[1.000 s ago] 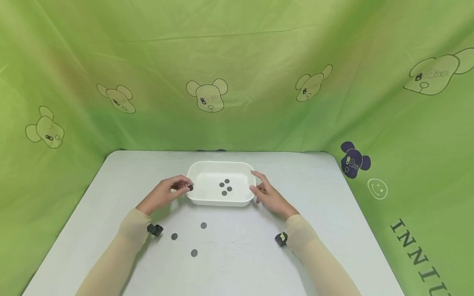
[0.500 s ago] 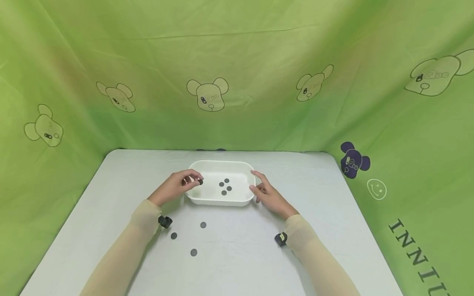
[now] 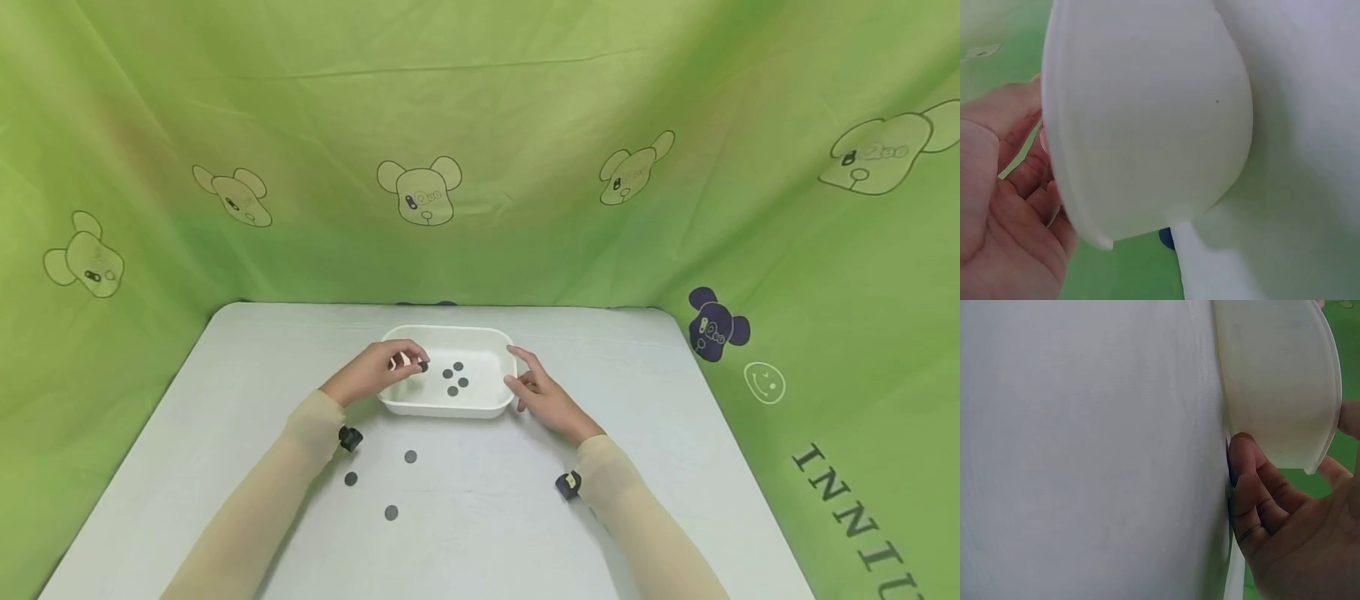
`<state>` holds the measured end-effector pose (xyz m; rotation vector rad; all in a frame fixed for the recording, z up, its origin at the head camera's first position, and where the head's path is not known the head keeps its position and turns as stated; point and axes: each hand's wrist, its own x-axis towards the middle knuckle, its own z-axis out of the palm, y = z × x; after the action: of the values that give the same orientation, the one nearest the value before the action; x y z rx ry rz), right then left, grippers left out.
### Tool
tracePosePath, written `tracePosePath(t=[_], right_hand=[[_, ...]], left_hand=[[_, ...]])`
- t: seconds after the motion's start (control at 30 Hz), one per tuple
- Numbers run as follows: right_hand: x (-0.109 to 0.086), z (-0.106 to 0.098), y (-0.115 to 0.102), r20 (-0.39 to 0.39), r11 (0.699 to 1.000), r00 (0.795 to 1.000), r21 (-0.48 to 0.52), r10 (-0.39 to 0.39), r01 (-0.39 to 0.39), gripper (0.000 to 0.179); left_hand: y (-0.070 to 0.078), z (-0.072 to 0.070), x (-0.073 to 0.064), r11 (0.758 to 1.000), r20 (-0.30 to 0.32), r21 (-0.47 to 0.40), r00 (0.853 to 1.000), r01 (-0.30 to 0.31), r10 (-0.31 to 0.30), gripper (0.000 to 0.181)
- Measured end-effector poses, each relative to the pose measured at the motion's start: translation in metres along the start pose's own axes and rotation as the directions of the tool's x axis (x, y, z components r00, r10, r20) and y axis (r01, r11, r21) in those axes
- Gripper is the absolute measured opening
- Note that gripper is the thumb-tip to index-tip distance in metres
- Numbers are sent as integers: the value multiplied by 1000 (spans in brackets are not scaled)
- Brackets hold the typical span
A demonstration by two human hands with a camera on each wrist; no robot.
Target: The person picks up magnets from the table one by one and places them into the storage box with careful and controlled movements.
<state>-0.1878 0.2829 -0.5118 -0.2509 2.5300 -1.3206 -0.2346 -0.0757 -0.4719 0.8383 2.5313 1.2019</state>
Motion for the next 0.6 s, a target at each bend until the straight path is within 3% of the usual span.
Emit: tracePosePath(t=[0.23,0.6], right_hand=[[0,1,0,1,1000,1000,7,3,-3,66],[-1,1,-2,0,1000,1000,16,-7,7,67]], left_hand=[[-5,7,11,998,53,55,999,-14,11,14],[-6,15,21,983,114,182,993,19,-41,15]])
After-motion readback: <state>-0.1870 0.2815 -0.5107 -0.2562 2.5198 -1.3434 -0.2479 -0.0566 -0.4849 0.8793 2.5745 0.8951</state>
